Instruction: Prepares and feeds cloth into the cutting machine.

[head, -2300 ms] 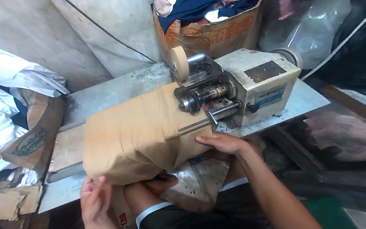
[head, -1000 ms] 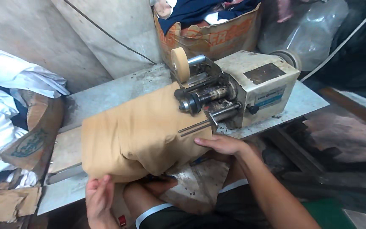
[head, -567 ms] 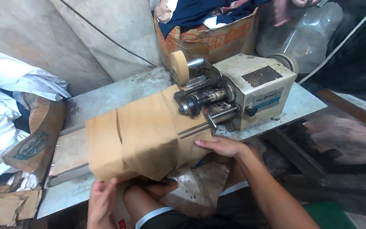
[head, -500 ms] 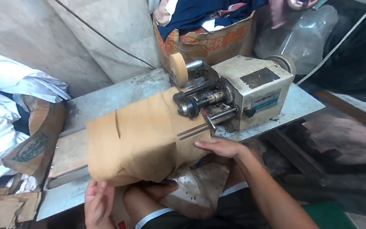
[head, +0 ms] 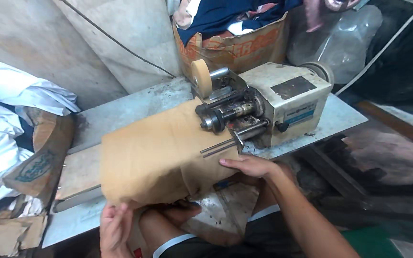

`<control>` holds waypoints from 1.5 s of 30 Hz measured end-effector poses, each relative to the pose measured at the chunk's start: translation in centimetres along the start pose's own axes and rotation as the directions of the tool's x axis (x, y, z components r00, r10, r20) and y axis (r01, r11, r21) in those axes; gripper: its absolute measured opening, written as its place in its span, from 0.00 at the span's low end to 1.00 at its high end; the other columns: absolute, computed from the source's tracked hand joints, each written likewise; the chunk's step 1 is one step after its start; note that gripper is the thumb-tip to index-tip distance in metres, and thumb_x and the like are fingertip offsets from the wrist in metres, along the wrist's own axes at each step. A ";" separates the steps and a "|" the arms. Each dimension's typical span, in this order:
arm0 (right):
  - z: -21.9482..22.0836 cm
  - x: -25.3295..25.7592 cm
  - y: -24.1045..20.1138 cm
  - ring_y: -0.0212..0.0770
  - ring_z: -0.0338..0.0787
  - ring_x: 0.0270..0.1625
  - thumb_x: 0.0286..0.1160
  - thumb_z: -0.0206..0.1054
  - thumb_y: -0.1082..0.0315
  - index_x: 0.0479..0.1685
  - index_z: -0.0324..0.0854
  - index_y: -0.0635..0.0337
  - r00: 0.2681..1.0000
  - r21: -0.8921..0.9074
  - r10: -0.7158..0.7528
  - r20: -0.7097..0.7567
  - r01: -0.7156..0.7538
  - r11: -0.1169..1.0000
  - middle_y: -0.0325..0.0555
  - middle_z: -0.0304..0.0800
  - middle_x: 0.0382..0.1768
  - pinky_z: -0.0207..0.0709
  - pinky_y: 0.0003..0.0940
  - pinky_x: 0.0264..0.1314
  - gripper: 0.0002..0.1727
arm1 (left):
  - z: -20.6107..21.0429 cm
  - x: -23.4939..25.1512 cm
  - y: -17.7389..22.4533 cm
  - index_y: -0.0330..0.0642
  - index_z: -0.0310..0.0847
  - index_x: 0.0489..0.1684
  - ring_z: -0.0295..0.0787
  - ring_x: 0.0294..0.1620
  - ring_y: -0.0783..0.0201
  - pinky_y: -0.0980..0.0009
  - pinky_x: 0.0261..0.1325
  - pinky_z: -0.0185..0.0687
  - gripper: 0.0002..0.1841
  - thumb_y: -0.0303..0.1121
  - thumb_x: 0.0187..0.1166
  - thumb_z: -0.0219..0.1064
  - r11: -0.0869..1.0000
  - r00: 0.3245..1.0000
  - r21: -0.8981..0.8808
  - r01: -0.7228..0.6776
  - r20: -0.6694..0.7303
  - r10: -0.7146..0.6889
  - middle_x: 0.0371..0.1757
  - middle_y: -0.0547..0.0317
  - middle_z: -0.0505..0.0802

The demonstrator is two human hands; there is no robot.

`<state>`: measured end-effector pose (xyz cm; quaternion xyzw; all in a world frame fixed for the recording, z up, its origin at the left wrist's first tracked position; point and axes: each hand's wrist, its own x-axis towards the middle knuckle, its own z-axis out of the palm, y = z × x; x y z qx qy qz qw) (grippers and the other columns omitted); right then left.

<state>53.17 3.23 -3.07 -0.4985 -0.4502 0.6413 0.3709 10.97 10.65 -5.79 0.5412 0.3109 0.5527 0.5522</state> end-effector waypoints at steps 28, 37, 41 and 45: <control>-0.3 0.1 0.4 0.27 0.92 0.59 0.89 0.58 0.46 0.68 0.81 0.56 1.000 -0.008 -0.004 0.005 0.004 1.000 0.36 0.95 0.54 0.84 0.31 0.70 0.25 | 0.4 -0.2 0.4 0.44 0.81 0.61 0.94 0.54 0.67 0.67 0.62 0.90 0.21 0.34 0.71 0.79 0.980 0.997 0.181 0.079 -0.030 -0.074 0.52 0.64 0.97; -0.2 0.1 0.4 0.26 0.92 0.59 0.89 0.57 0.46 0.68 0.81 0.56 1.000 -0.011 -0.002 0.008 0.002 1.000 0.35 0.95 0.55 0.84 0.31 0.70 0.25 | -0.3 -0.2 0.2 0.50 0.86 0.60 0.94 0.56 0.67 0.66 0.64 0.89 0.20 0.39 0.70 0.80 0.998 0.998 0.024 0.054 -0.021 -0.054 0.54 0.63 0.97; -0.1 0.0 0.4 0.27 0.92 0.58 0.90 0.57 0.46 0.67 0.82 0.56 1.000 0.003 0.001 -0.001 -0.001 1.000 0.36 0.95 0.54 0.85 0.31 0.69 0.24 | 0.2 -0.2 0.2 0.44 0.80 0.63 0.93 0.57 0.67 0.65 0.66 0.89 0.20 0.35 0.75 0.75 0.995 0.993 0.083 0.053 -0.111 -0.043 0.54 0.63 0.96; -0.1 0.1 0.3 0.26 0.92 0.59 0.89 0.58 0.47 0.66 0.82 0.56 1.000 -0.010 -0.005 -0.011 0.005 1.000 0.35 0.95 0.54 0.84 0.30 0.69 0.24 | 0.4 -0.4 0.3 0.46 0.84 0.60 0.94 0.56 0.66 0.64 0.64 0.90 0.19 0.38 0.73 0.78 0.999 0.993 0.006 0.052 -0.108 -0.051 0.53 0.61 0.96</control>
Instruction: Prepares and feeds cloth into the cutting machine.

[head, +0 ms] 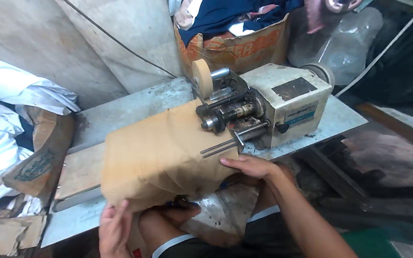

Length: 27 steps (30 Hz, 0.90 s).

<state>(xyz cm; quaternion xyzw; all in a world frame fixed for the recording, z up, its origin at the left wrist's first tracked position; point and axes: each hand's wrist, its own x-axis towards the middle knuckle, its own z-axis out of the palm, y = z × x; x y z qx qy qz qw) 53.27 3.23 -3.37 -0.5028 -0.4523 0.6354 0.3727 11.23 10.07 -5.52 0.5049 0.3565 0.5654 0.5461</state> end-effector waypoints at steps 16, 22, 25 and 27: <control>0.3 -0.1 -0.3 0.26 0.92 0.59 0.88 0.59 0.46 0.68 0.81 0.55 0.999 -0.002 0.029 -0.020 -0.029 1.000 0.35 0.95 0.54 0.84 0.30 0.69 0.25 | -0.1 0.3 -1.3 0.48 0.85 0.60 0.94 0.57 0.65 0.60 0.65 0.90 0.18 0.41 0.74 0.76 0.990 0.999 -0.142 -0.014 -0.034 0.009 0.53 0.60 0.96; 0.3 -0.1 -0.4 0.25 0.92 0.58 0.88 0.59 0.46 0.67 0.82 0.55 1.000 -0.029 0.028 -0.014 -0.029 0.999 0.35 0.95 0.54 0.84 0.30 0.69 0.25 | 0.0 0.3 -0.9 0.47 0.83 0.58 0.94 0.54 0.66 0.62 0.63 0.91 0.21 0.39 0.70 0.81 1.000 1.000 0.007 -0.003 -0.007 0.003 0.51 0.62 0.97; 0.2 -0.3 -0.4 0.25 0.92 0.58 0.88 0.59 0.45 0.67 0.81 0.54 0.999 -0.020 0.034 -0.016 -0.034 0.999 0.34 0.95 0.53 0.85 0.30 0.68 0.25 | -0.2 0.5 -0.8 0.51 0.87 0.57 0.94 0.56 0.66 0.61 0.64 0.90 0.16 0.42 0.75 0.76 0.989 0.998 -0.133 -0.063 -0.027 0.060 0.53 0.62 0.97; 0.3 -0.3 -0.4 0.25 0.91 0.59 0.88 0.59 0.45 0.69 0.81 0.55 0.999 -0.024 0.038 -0.017 -0.039 0.999 0.35 0.95 0.54 0.84 0.30 0.69 0.25 | 0.6 0.6 -0.8 0.46 0.82 0.59 0.94 0.55 0.66 0.62 0.63 0.90 0.17 0.38 0.75 0.76 0.998 0.995 -0.036 -0.054 -0.090 0.051 0.52 0.62 0.96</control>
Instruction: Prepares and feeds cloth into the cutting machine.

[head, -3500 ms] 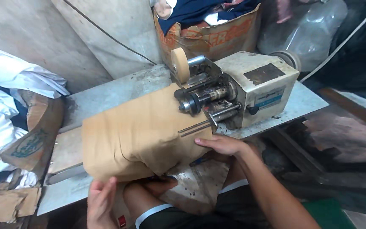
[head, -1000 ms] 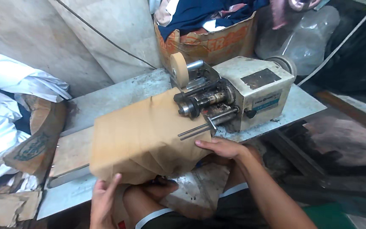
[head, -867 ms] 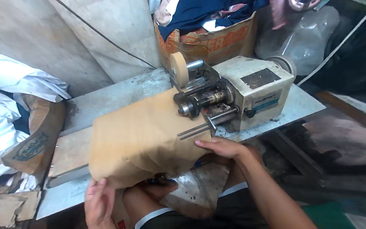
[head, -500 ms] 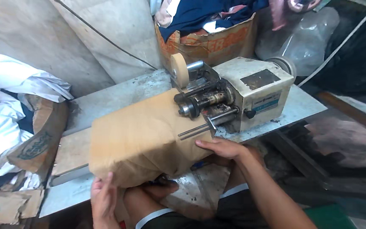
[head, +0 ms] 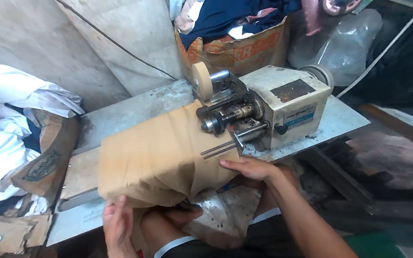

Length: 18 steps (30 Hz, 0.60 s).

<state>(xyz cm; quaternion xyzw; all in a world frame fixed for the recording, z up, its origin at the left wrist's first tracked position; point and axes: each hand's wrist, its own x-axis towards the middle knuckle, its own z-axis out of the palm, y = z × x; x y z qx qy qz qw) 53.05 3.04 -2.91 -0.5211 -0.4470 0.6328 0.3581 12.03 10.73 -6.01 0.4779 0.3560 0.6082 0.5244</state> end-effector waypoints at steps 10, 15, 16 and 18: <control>-0.2 0.1 -0.1 0.25 0.92 0.58 0.89 0.58 0.45 0.67 0.82 0.56 1.000 -0.034 0.007 0.004 -0.007 0.999 0.36 0.95 0.53 0.84 0.31 0.69 0.26 | 0.6 -0.5 0.5 0.44 0.79 0.62 0.94 0.55 0.67 0.64 0.64 0.90 0.24 0.38 0.69 0.81 0.990 0.996 0.136 0.025 0.083 -0.036 0.52 0.64 0.96; -0.2 0.2 0.0 0.26 0.92 0.58 0.88 0.58 0.44 0.68 0.82 0.55 1.000 -0.038 0.013 0.008 -0.013 0.999 0.35 0.95 0.54 0.84 0.31 0.69 0.26 | 0.0 0.0 0.3 0.48 0.84 0.59 0.93 0.57 0.66 0.62 0.66 0.89 0.17 0.38 0.74 0.77 1.000 0.998 -0.020 -0.018 0.065 0.019 0.53 0.61 0.96; -0.1 0.2 0.0 0.26 0.92 0.58 0.88 0.58 0.44 0.68 0.82 0.55 1.000 -0.043 0.010 0.005 -0.010 0.999 0.36 0.95 0.54 0.84 0.31 0.69 0.26 | 0.3 -0.1 0.4 0.45 0.81 0.60 0.94 0.55 0.66 0.64 0.64 0.90 0.19 0.36 0.73 0.78 0.998 0.999 0.063 0.005 0.049 -0.008 0.52 0.62 0.96; -0.1 0.2 -0.1 0.26 0.91 0.59 0.88 0.58 0.43 0.68 0.81 0.55 1.000 -0.059 0.012 0.005 -0.012 0.998 0.36 0.94 0.55 0.83 0.31 0.70 0.27 | 0.9 -0.4 0.6 0.41 0.78 0.61 0.94 0.53 0.67 0.66 0.62 0.91 0.24 0.34 0.67 0.80 0.976 0.993 0.204 0.073 0.074 -0.090 0.50 0.64 0.96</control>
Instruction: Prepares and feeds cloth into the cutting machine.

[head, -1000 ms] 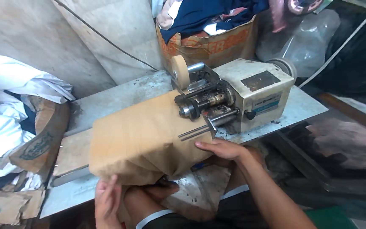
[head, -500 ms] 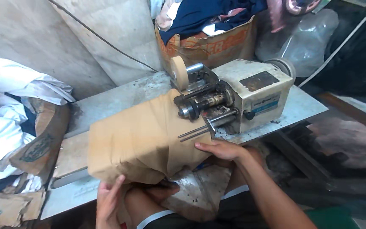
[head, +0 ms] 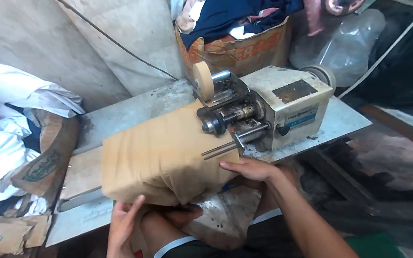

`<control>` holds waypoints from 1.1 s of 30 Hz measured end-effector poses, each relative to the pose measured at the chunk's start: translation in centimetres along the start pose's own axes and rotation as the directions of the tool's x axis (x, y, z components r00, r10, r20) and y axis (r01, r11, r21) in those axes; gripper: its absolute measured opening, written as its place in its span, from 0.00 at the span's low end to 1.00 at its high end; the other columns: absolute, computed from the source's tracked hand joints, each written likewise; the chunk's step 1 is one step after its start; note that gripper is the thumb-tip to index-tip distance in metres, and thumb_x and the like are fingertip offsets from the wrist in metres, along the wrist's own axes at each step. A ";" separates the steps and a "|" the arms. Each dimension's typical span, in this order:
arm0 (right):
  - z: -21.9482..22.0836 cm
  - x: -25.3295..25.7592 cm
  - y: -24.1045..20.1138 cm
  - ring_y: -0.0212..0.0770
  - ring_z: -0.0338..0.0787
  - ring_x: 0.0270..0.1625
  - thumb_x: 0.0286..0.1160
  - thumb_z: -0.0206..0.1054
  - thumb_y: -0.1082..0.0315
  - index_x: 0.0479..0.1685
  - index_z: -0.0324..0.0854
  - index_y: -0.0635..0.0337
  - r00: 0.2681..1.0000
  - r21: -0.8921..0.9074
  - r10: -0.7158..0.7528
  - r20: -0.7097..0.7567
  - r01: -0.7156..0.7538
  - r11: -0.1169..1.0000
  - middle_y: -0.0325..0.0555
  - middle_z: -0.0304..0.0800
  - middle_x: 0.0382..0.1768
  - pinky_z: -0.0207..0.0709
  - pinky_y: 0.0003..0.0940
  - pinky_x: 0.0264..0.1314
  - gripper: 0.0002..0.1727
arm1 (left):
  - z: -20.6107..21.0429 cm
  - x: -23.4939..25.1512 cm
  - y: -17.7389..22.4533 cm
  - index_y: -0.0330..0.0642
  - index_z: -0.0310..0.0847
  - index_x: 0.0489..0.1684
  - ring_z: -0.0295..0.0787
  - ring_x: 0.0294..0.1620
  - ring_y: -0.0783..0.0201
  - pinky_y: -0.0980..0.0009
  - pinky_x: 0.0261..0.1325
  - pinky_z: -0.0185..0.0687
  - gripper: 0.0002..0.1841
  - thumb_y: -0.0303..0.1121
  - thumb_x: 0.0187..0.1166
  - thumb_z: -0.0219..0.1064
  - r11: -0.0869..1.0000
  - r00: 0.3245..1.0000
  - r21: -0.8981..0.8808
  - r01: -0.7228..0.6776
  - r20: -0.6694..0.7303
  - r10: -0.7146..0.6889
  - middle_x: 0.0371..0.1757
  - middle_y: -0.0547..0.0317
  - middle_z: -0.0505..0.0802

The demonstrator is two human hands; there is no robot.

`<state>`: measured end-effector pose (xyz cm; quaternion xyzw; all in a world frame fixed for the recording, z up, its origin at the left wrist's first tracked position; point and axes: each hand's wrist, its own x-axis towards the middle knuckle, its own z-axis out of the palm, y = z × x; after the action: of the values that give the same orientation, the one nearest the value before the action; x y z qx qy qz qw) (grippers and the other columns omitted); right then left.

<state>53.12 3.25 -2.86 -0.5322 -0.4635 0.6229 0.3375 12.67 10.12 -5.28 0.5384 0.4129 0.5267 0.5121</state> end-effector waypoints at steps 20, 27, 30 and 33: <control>0.1 -0.1 0.2 0.26 0.92 0.58 0.87 0.60 0.45 0.67 0.81 0.56 1.000 0.062 -0.011 -0.022 0.013 0.998 0.35 0.95 0.53 0.85 0.30 0.68 0.25 | -0.6 0.2 -0.1 0.51 0.86 0.62 0.93 0.58 0.67 0.64 0.67 0.88 0.21 0.41 0.71 0.79 0.971 0.991 -0.228 -0.066 0.095 0.089 0.55 0.63 0.96; 0.1 -0.1 0.1 0.26 0.92 0.59 0.87 0.60 0.44 0.67 0.82 0.55 1.000 0.035 0.003 -0.014 -0.003 0.999 0.35 0.95 0.54 0.84 0.31 0.69 0.26 | -0.6 0.5 0.0 0.50 0.86 0.59 0.94 0.56 0.66 0.63 0.65 0.89 0.20 0.39 0.69 0.81 0.968 0.995 -0.242 -0.066 0.061 0.083 0.54 0.61 0.97; 0.1 -0.1 -0.1 0.26 0.92 0.58 0.87 0.59 0.43 0.67 0.82 0.55 1.000 0.013 0.023 -0.016 -0.023 1.000 0.35 0.95 0.53 0.84 0.31 0.68 0.27 | -0.1 0.7 -0.1 0.47 0.85 0.55 0.95 0.53 0.66 0.64 0.63 0.90 0.18 0.35 0.68 0.81 0.978 0.999 -0.203 -0.039 0.015 0.043 0.51 0.61 0.97; 0.1 0.0 0.0 0.27 0.92 0.59 0.87 0.60 0.43 0.69 0.81 0.56 1.000 0.030 0.016 -0.009 -0.016 0.999 0.36 0.95 0.55 0.84 0.31 0.70 0.27 | -0.3 0.6 -0.3 0.48 0.87 0.57 0.95 0.54 0.66 0.62 0.63 0.90 0.20 0.37 0.67 0.82 0.966 0.998 -0.257 -0.021 0.058 0.037 0.52 0.60 0.97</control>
<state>53.02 3.21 -2.82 -0.5336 -0.4481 0.6300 0.3429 12.47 10.76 -5.51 0.4900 0.3170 0.5660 0.5823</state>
